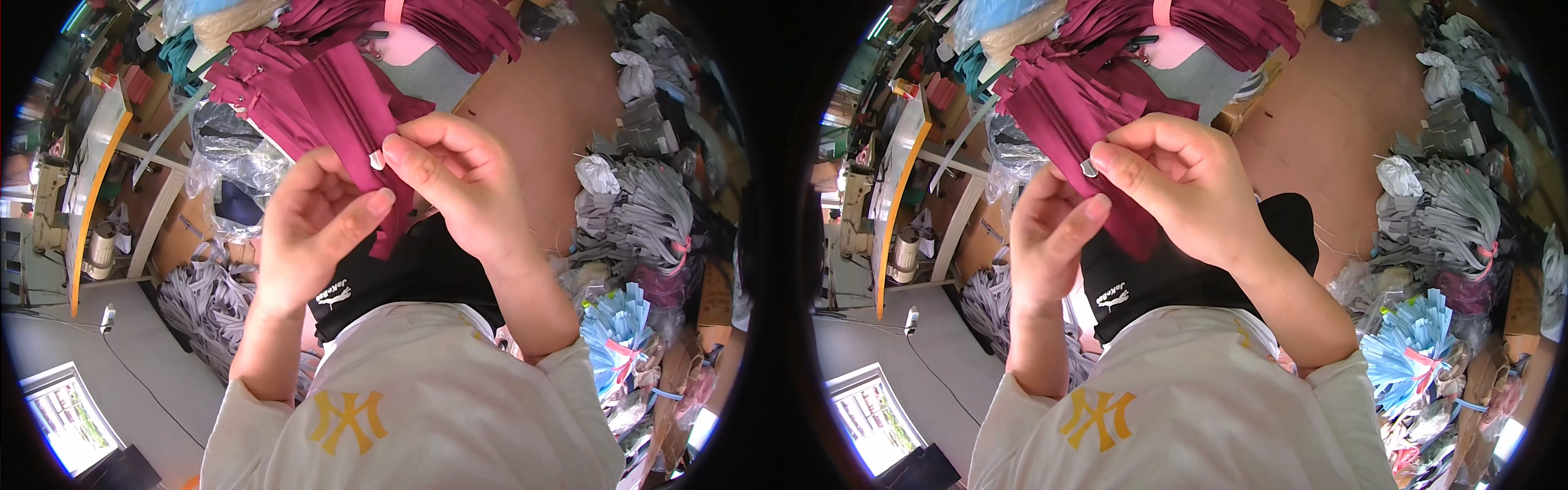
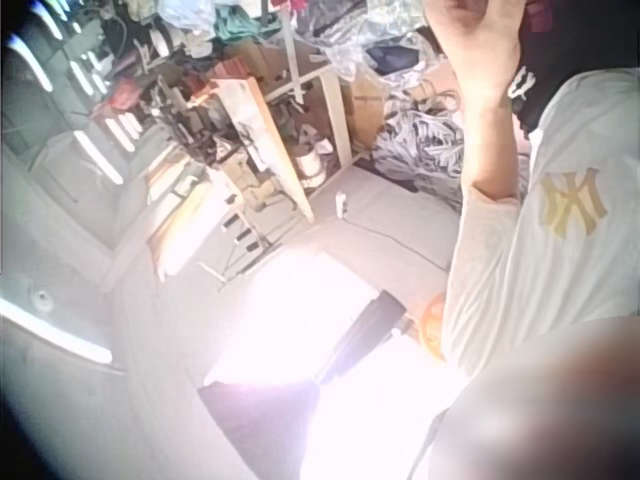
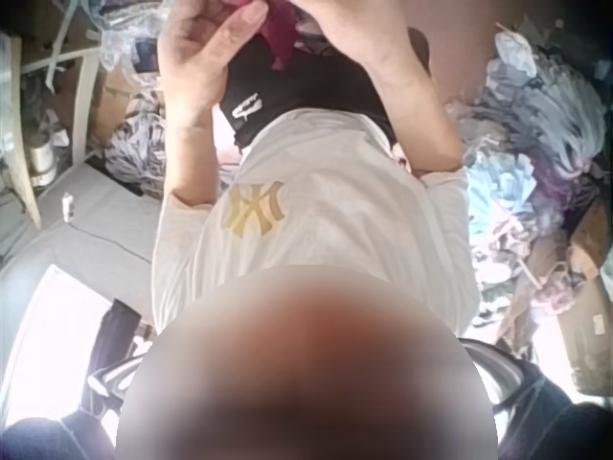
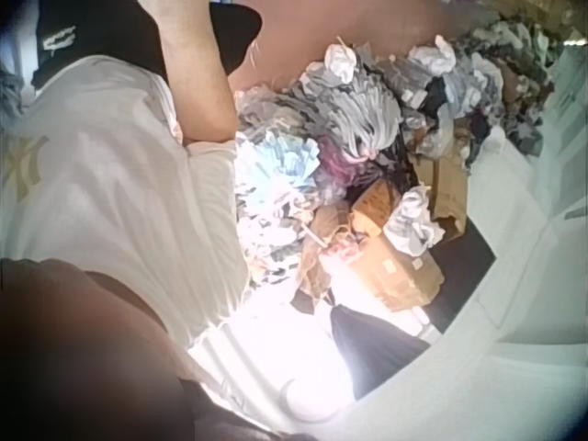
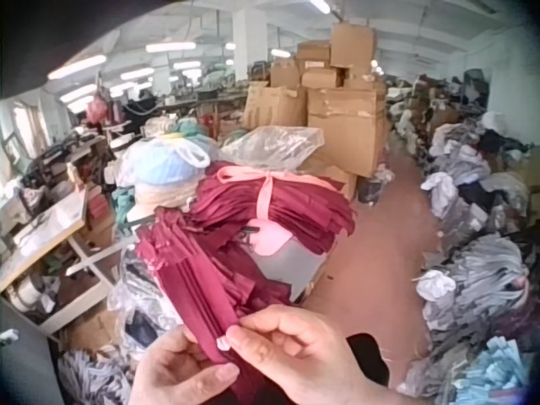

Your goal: Installing metal sliders onto zipper tapes.

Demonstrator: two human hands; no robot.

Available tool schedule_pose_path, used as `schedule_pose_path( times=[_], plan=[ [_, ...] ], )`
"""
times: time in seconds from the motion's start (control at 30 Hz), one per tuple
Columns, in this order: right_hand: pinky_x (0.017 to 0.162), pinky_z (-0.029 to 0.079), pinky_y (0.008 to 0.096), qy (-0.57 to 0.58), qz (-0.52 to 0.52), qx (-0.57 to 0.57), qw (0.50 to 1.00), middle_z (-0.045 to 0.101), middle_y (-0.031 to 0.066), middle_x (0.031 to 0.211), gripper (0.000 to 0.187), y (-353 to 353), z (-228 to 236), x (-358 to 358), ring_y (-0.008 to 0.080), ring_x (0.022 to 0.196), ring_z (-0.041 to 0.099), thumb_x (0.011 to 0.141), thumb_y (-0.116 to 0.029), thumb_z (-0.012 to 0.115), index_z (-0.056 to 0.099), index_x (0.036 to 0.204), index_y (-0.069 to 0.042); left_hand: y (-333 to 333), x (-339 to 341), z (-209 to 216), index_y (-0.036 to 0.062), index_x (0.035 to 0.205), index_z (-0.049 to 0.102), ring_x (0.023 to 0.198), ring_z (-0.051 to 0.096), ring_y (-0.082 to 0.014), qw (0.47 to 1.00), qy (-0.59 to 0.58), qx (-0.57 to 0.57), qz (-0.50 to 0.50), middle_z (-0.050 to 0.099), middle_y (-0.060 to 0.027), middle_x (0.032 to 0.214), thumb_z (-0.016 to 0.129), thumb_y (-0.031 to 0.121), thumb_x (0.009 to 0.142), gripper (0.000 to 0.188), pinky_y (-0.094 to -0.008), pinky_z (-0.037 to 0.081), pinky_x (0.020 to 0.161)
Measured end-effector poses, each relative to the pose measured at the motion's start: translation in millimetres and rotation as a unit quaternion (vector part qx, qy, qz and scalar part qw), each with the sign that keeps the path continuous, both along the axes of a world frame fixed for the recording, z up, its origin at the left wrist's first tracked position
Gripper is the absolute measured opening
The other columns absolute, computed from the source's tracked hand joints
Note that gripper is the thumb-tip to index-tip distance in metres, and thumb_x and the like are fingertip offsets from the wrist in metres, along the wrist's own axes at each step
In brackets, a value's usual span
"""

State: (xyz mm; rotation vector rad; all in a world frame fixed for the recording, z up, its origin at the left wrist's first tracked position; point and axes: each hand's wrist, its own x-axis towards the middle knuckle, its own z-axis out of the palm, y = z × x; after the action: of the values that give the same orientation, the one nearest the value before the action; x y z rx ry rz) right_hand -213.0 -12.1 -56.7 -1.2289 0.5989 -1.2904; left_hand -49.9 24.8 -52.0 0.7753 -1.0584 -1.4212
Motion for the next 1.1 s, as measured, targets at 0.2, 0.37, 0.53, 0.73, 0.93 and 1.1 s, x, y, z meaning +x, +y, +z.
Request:
schedule_pose_path(
  times=[0.2,0.37,0.53,0.73,0.93,1.1],
  plan=[
    [0.062,0.045,0.0169,0.002,0.022,0.016,1.000,0.065,-0.0004,0.083,0.015,-2.4,1.6,-4.7,0.0021,0.072,0.057,0.092,-0.013,0.067,0.066,0.094,0.002,3.5,4.8,-7.4,-0.0038,0.111,0.058,0.091,0.058,-0.0077,0.999,-0.019,-0.033,-0.033,0.064,-0.0030,0.099,0.060,-0.004,0.092,0.020,-0.0221,0.047,0.081],
    [0.052,0.041,0.0174,0.079,0.040,0.028,0.996,0.062,-0.0026,0.072,0.019,-4.2,-0.7,-15.3,0.0005,0.062,0.054,0.092,-0.019,0.069,0.067,0.088,-0.001,-0.4,9.4,-9.7,-0.0047,0.113,0.057,0.089,0.058,-0.0078,0.997,0.000,0.015,-0.078,0.063,-0.0033,0.100,0.056,-0.001,0.094,0.019,-0.0223,0.047,0.080],
    [0.048,0.040,0.0189,0.026,0.040,0.074,0.996,0.061,-0.0027,0.069,0.020,3.0,14.0,-10.9,0.0017,0.060,0.054,0.090,-0.022,0.071,0.068,0.087,-0.003,2.1,2.6,-8.6,-0.0023,0.121,0.053,0.096,0.063,-0.0155,0.980,0.174,0.089,-0.035,0.064,-0.0106,0.109,0.050,0.000,0.096,0.026,-0.0283,0.052,0.084],
    [0.054,0.044,0.0204,-0.071,0.047,0.032,0.996,0.062,-0.0018,0.077,0.014,-0.8,3.3,-6.1,0.0041,0.063,0.056,0.089,-0.014,0.072,0.068,0.087,-0.001,2.0,2.2,-9.7,-0.0021,0.125,0.051,0.095,0.064,-0.0181,0.973,0.177,0.125,-0.075,0.063,-0.0123,0.110,0.050,0.004,0.096,0.030,-0.0294,0.052,0.082],
    [0.058,0.043,0.0202,0.012,0.011,-0.007,1.000,0.061,-0.0021,0.079,0.012,-4.0,-5.6,-7.8,0.0032,0.070,0.056,0.090,-0.010,0.069,0.067,0.084,0.001,5.9,-9.4,-8.3,-0.0038,0.112,0.059,0.087,0.057,-0.0074,0.999,-0.020,-0.032,0.007,0.063,-0.0041,0.098,0.064,-0.002,0.090,0.022,-0.0226,0.046,0.078],
    [0.063,0.046,0.0213,-0.066,0.058,0.074,0.993,0.066,0.0001,0.087,0.013,0.9,6.7,-10.1,0.0038,0.074,0.057,0.091,-0.009,0.068,0.068,0.096,0.003,8.1,-5.6,-9.9,-0.0046,0.109,0.059,0.083,0.057,-0.0063,0.999,-0.013,-0.031,-0.008,0.062,-0.0029,0.095,0.063,-0.007,0.089,0.020,-0.0200,0.046,0.074]
  ],
)
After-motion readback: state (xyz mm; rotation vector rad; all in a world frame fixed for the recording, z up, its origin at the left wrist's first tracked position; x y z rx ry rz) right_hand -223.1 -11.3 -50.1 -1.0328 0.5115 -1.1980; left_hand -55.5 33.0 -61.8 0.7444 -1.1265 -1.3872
